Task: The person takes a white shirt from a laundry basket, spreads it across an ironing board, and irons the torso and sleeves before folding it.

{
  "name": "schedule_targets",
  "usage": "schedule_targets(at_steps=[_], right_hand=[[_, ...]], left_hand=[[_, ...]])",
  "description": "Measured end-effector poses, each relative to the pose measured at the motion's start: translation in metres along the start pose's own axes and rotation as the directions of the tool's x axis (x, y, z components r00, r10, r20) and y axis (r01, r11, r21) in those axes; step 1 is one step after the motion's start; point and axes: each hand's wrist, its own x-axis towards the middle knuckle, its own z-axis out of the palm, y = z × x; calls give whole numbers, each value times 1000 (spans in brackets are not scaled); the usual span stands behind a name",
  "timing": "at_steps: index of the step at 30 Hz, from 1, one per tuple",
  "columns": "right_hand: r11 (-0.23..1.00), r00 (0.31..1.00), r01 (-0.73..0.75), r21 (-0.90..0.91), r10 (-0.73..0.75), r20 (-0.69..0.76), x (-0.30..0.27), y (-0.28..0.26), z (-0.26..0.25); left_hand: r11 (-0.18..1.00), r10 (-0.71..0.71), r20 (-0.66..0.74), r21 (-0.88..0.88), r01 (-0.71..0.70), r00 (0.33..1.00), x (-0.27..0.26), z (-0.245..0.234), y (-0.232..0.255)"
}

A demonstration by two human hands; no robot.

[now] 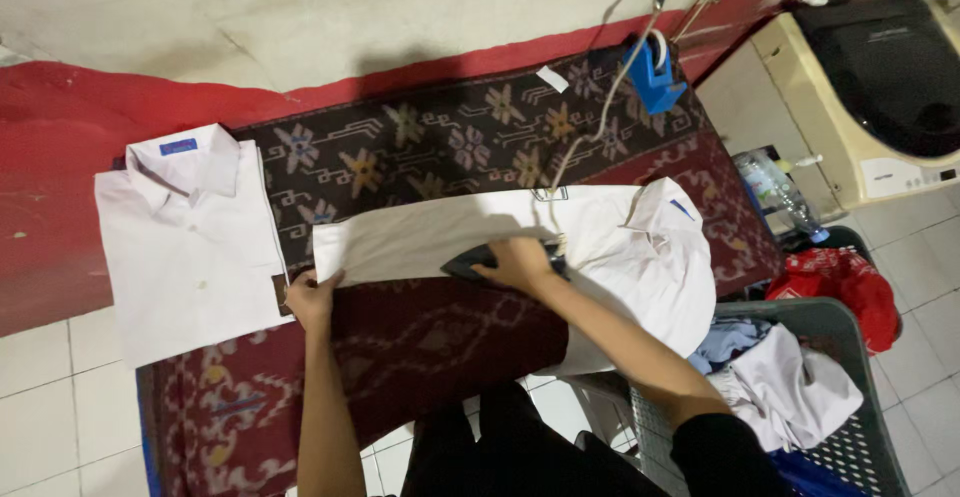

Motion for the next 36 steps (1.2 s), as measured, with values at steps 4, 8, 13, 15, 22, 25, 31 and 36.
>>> schedule_targets(at_steps=[4, 8, 13, 15, 22, 25, 31, 36], right_hand=[[992, 991, -123, -41, 125, 54, 6, 56, -30], [976, 981, -194, -99, 194, -7, 12, 64, -40], [988, 950, -126, -90, 146, 277, 12, -7, -7], [999, 997, -38, 27, 36, 63, 22, -49, 12], [981, 983, 114, 158, -88, -161, 72, -95, 26], [993, 1000, 0, 114, 2, -24, 64, -63, 20], [994, 996, -87, -61, 86, -5, 61, 2, -5], [994, 975, 106, 37, -97, -201, 99, -24, 11]], left_hand=[[990, 86, -11, -108, -87, 996, -5, 2, -6], [996, 46, 3, 81, -46, 999, 0, 1, -12], [996, -39, 7, -82, 39, 999, 11, 1, -21], [1000, 6, -66, 12, -5, 998, 15, 3, -21], [965, 63, -147, 260, -22, 987, 51, 12, 0], [959, -7, -55, 284, 22, 998, 63, 24, 4], [904, 205, -83, 399, -156, 975, 57, 33, 15], [940, 185, 5, 290, -179, 983, 50, 30, 24]])
